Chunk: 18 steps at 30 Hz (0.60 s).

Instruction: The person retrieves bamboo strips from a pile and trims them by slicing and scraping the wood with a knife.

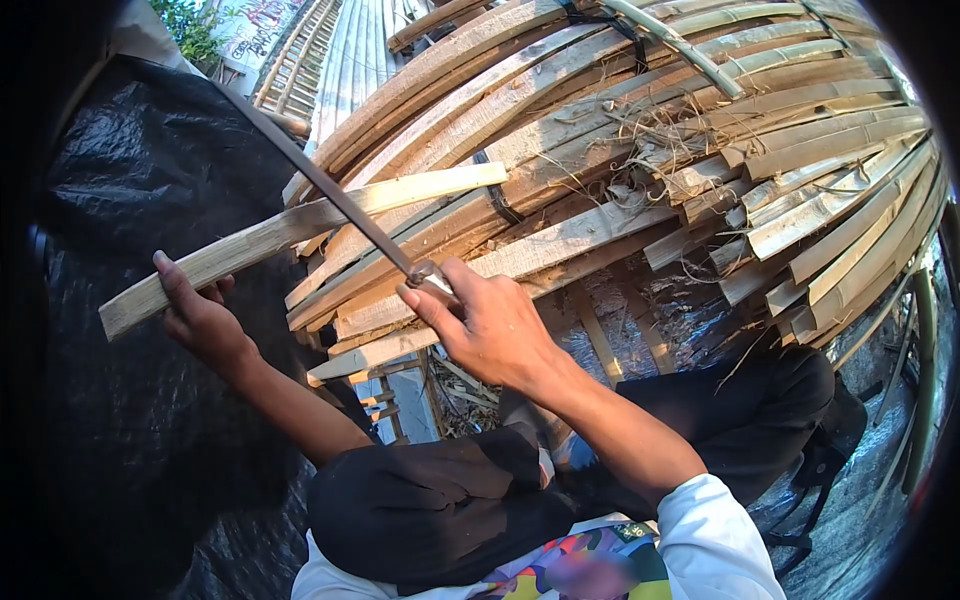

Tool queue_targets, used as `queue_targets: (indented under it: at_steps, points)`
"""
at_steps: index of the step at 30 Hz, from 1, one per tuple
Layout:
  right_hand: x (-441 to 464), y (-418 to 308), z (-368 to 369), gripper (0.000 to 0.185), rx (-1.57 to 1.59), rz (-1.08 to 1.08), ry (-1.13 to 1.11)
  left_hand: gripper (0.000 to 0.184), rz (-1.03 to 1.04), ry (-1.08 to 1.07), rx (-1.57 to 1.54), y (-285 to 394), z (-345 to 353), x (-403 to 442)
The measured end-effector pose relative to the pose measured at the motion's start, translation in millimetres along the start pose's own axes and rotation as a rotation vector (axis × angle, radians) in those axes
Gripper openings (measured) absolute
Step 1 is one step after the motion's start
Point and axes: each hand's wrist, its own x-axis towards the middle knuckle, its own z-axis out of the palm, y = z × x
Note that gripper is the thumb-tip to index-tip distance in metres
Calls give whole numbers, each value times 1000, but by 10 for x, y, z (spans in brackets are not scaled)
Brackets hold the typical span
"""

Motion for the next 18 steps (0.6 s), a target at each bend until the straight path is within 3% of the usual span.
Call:
queue_targets:
  at_steps: [2, 4, 6, 8, 10, 12, 18]
  points:
    - [1, -243, -31, 38, 51, -111, -97, 59, 17, -1, 9, 107, -8, -100]
    - [-3, -142, 58, 37, 39, -200, -42, 60, 51, 47, 19, 187, 4, -175]
    - [4, 118, 100, 36, -53, -96, -28, 60, 27, -15, 31, 178, -66, -173]
    - [50, 452, 28, 44, -59, 139, -1, 61, 19, -60, 39, 145, -102, -140]
    - [95, 538, -73, 50, -109, 134, -16, 62, 32, -1, 52, 68, -67, -144]
    - [131, 339, -128, 54, -111, 65, 55, 62, 26, -22, 61, 192, -80, -213]
    - [11, -265, -194, 35, 37, -112, -52, 64, 51, 42, 64, 349, -37, -347]
